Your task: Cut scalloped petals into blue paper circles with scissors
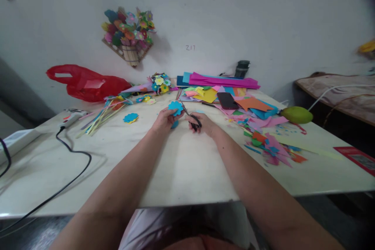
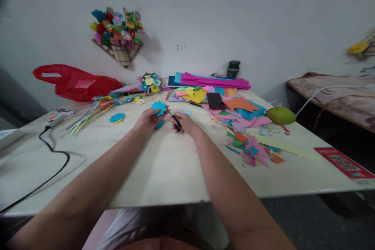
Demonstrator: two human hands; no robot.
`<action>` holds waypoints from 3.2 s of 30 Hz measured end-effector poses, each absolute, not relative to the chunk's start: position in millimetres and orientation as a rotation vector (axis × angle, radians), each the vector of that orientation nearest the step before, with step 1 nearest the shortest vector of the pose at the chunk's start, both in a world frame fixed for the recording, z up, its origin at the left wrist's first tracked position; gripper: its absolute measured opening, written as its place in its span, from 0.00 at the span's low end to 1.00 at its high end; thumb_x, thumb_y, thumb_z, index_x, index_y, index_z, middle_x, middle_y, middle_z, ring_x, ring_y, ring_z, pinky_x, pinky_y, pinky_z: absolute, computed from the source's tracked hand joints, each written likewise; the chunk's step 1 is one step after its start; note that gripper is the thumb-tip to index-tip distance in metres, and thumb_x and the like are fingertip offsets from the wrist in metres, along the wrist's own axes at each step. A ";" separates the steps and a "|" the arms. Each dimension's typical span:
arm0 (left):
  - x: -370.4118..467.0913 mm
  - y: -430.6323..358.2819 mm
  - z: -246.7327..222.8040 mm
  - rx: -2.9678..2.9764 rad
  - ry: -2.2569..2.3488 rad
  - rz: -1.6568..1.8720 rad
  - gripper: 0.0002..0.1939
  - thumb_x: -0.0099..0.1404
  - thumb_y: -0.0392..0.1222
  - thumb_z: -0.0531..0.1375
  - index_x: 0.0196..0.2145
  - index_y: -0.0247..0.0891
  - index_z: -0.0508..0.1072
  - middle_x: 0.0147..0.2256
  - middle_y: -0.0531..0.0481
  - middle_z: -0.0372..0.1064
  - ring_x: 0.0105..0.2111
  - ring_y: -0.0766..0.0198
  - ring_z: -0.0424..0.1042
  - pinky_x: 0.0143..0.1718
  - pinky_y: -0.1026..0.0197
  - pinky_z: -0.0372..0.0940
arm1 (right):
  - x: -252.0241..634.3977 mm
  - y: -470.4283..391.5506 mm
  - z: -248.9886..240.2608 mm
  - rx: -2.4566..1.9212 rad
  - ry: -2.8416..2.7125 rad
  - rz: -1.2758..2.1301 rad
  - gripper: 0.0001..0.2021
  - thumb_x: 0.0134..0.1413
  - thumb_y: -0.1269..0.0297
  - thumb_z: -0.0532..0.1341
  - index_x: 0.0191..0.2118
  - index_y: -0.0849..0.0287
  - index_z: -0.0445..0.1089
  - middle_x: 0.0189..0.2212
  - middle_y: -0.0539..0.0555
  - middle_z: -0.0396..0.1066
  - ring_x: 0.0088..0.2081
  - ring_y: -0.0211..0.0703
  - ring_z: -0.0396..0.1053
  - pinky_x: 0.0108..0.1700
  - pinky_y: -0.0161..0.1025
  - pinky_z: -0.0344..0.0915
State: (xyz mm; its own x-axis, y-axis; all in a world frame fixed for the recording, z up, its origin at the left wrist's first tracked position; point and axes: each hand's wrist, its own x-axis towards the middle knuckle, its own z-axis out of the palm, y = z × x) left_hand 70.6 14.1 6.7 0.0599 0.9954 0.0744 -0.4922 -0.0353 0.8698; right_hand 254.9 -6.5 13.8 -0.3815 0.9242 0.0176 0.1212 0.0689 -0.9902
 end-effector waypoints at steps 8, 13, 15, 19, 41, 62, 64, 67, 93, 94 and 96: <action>69.8 15.2 4.4 0.928 0.749 1.371 0.09 0.52 0.32 0.66 0.34 0.33 0.76 0.38 0.41 0.79 0.45 0.51 0.79 0.45 0.55 0.76 | 255.7 -10.2 16.8 -1.039 -1.649 1.399 0.12 0.62 0.62 0.64 0.28 0.60 0.66 0.18 0.47 0.69 0.16 0.30 0.64 0.14 0.27 0.54; 71.3 14.3 4.4 0.918 0.742 1.379 0.09 0.52 0.32 0.66 0.34 0.33 0.76 0.38 0.41 0.79 0.45 0.52 0.79 0.45 0.55 0.76 | 255.6 -11.9 17.7 -1.035 -1.635 1.401 0.12 0.62 0.61 0.64 0.29 0.60 0.67 0.19 0.47 0.70 0.16 0.30 0.65 0.15 0.27 0.54; 71.5 15.1 3.1 0.914 0.739 1.384 0.09 0.52 0.32 0.67 0.33 0.33 0.76 0.38 0.41 0.79 0.46 0.52 0.79 0.45 0.55 0.76 | 254.9 -11.8 17.6 -1.046 -1.622 1.407 0.12 0.61 0.59 0.64 0.29 0.60 0.67 0.18 0.47 0.70 0.15 0.30 0.64 0.14 0.27 0.53; 71.7 17.2 -0.2 0.911 0.729 1.398 0.10 0.51 0.32 0.67 0.34 0.34 0.75 0.37 0.43 0.78 0.46 0.53 0.78 0.46 0.55 0.76 | 253.4 -11.2 17.0 -1.042 -1.609 1.418 0.11 0.62 0.60 0.63 0.32 0.60 0.68 0.18 0.47 0.70 0.15 0.31 0.65 0.14 0.27 0.53; 75.1 12.5 1.3 0.893 0.724 1.428 0.08 0.51 0.31 0.66 0.32 0.34 0.75 0.36 0.43 0.78 0.48 0.52 0.77 0.49 0.53 0.74 | 252.0 -11.8 14.4 -1.012 -1.564 1.442 0.11 0.63 0.59 0.62 0.33 0.61 0.69 0.19 0.47 0.70 0.16 0.32 0.65 0.15 0.28 0.52; 72.5 13.8 0.6 0.872 0.715 1.447 0.10 0.49 0.31 0.67 0.32 0.31 0.76 0.34 0.42 0.77 0.44 0.50 0.78 0.48 0.50 0.74 | 250.3 -11.5 14.3 -1.050 -1.568 1.441 0.11 0.63 0.62 0.63 0.31 0.61 0.67 0.18 0.46 0.68 0.15 0.30 0.63 0.14 0.27 0.51; 72.3 13.9 0.9 0.870 0.720 1.450 0.10 0.49 0.31 0.67 0.32 0.31 0.76 0.33 0.42 0.77 0.43 0.50 0.78 0.48 0.49 0.74 | 250.8 -10.7 13.8 -1.049 -1.567 1.449 0.10 0.63 0.62 0.63 0.32 0.61 0.68 0.18 0.46 0.68 0.15 0.30 0.63 0.14 0.27 0.51; 71.5 14.6 0.7 0.872 0.730 1.447 0.10 0.48 0.31 0.67 0.32 0.31 0.76 0.33 0.42 0.77 0.42 0.50 0.78 0.47 0.49 0.74 | 251.5 -9.5 12.8 -1.046 -1.573 1.456 0.09 0.63 0.61 0.63 0.34 0.61 0.69 0.18 0.46 0.68 0.15 0.30 0.63 0.14 0.27 0.52; 66.6 15.8 1.3 0.857 0.756 1.440 0.07 0.50 0.31 0.66 0.31 0.31 0.77 0.32 0.43 0.78 0.37 0.56 0.79 0.45 0.54 0.76 | 250.8 -5.9 10.5 -1.070 -1.620 1.463 0.09 0.61 0.63 0.63 0.31 0.60 0.68 0.17 0.45 0.67 0.15 0.30 0.62 0.14 0.28 0.49; 66.5 15.7 1.4 0.857 0.756 1.439 0.07 0.50 0.31 0.66 0.31 0.31 0.77 0.33 0.42 0.79 0.38 0.55 0.79 0.45 0.54 0.76 | 250.8 -5.8 10.4 -1.066 -1.624 1.460 0.09 0.61 0.63 0.63 0.31 0.60 0.68 0.17 0.45 0.67 0.15 0.30 0.62 0.14 0.28 0.49; 66.3 15.7 1.6 0.856 0.756 1.440 0.08 0.50 0.31 0.66 0.31 0.32 0.77 0.34 0.42 0.79 0.40 0.54 0.79 0.45 0.54 0.76 | 250.7 -6.0 10.7 -1.067 -1.631 1.453 0.09 0.61 0.63 0.63 0.31 0.60 0.67 0.17 0.45 0.67 0.15 0.30 0.61 0.14 0.28 0.49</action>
